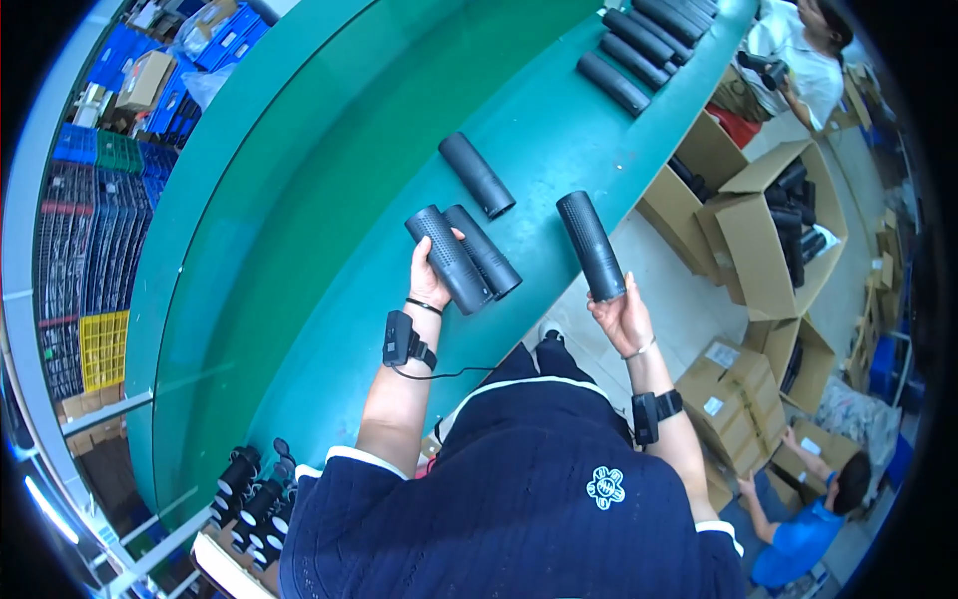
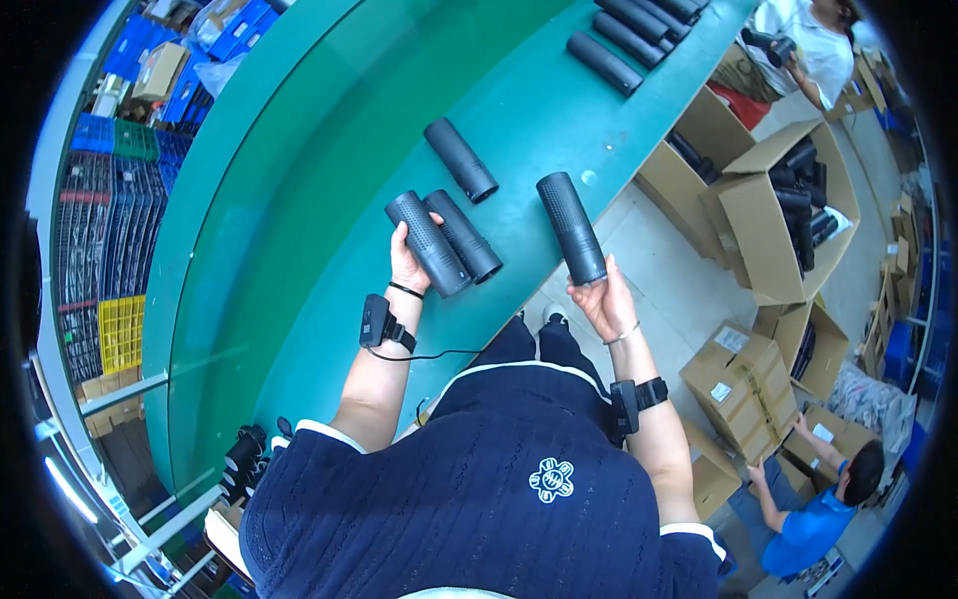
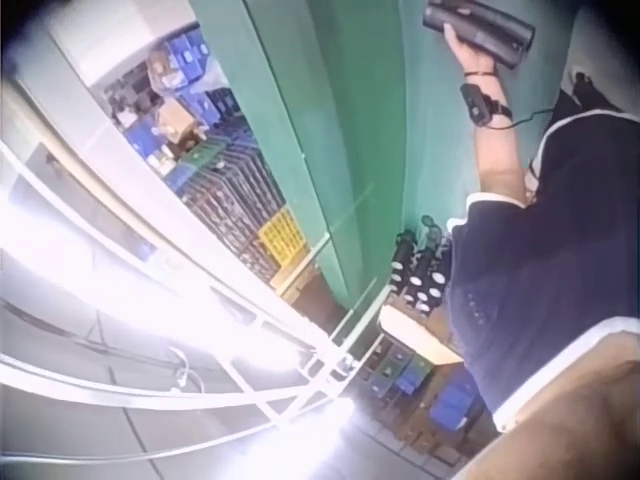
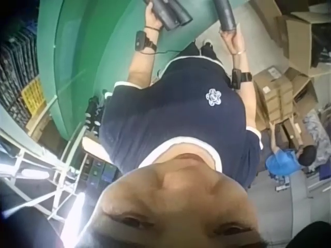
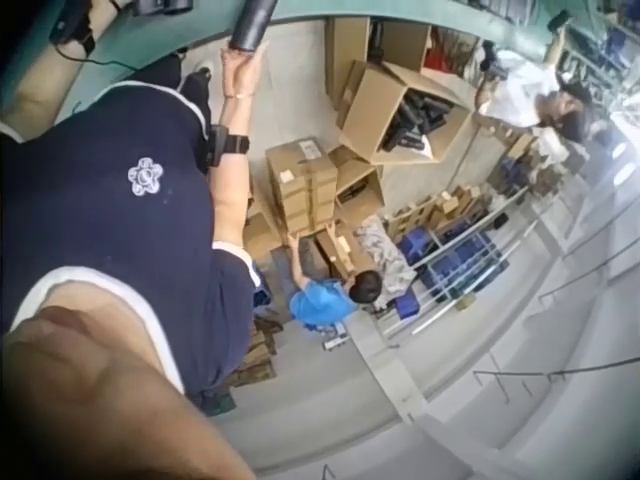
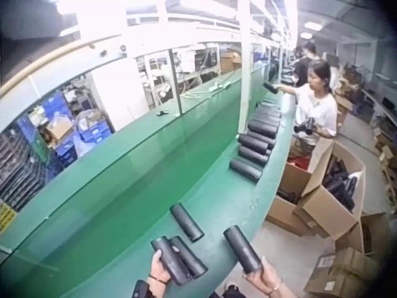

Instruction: The person picks up black cylinders from a box, places them onto a green conveyor belt, and then fits them into black bases on the belt.

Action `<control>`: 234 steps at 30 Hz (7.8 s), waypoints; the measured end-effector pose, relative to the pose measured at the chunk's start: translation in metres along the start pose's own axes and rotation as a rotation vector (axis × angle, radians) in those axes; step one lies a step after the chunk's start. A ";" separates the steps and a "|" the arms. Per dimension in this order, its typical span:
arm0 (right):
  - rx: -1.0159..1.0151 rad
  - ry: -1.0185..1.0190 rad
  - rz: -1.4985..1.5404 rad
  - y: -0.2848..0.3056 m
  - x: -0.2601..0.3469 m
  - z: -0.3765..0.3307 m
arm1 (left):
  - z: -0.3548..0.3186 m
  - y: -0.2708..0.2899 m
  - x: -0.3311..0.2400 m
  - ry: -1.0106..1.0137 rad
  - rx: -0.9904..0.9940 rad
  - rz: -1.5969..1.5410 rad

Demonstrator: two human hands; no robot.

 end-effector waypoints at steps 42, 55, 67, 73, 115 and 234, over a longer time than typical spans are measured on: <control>0.110 0.808 -1.160 -0.139 -0.034 0.124 | 0.005 0.030 -0.010 -0.199 -0.173 -0.084; 0.122 0.794 -0.871 -0.111 -0.002 0.108 | 0.004 0.030 -0.009 -0.134 -0.185 -0.107; 0.208 1.304 -1.189 -0.119 0.015 0.103 | 0.005 0.017 -0.009 -0.080 -0.172 -0.105; 0.076 1.232 -0.984 -0.113 0.030 0.092 | 0.009 -0.001 -0.022 -0.117 -0.094 -0.070; 0.343 0.000 0.130 -0.052 0.037 0.123 | 0.027 0.017 -0.023 -0.025 -0.078 0.285; -0.537 0.856 0.897 0.501 0.051 -0.367 | -0.263 -0.381 0.697 1.510 1.035 0.916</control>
Point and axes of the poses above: each hand's wrist, its own z-axis towards the middle knuckle, its own y-axis out of the back of the hand, x = y × z, the point moved 2 cm from there along z, towards the middle knuckle, and after that the axes turned 12 degrees about -x, right-handed, at the moved point
